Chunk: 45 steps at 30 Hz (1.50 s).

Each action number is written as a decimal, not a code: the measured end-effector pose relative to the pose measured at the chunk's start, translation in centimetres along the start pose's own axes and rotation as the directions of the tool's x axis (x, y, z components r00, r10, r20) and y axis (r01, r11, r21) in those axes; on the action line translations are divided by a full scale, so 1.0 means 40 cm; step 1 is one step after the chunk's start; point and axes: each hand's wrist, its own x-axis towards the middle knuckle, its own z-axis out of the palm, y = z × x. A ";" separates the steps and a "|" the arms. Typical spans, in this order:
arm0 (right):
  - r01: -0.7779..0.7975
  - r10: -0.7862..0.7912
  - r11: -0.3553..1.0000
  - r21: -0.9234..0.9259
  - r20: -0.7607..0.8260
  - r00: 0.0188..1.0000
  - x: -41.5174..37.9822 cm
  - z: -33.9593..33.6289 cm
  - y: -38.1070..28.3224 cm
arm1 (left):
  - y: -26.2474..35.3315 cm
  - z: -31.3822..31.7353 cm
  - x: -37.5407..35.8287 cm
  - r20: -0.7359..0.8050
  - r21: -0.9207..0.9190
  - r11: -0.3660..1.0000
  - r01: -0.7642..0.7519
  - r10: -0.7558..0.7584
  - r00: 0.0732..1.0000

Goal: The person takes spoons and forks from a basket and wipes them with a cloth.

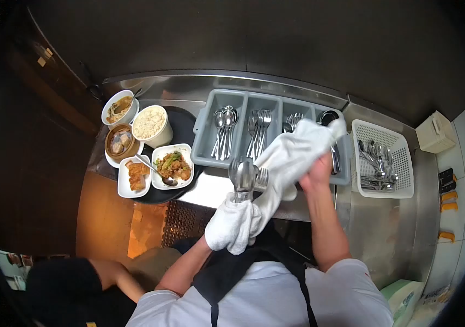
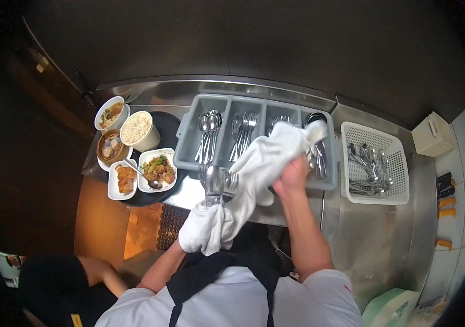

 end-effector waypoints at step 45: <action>0.004 -0.189 0.615 -0.789 -0.143 0.972 -0.155 -0.048 0.187 | -0.085 -0.068 0.091 0.523 0.806 -0.003 -0.592 0.469 0.711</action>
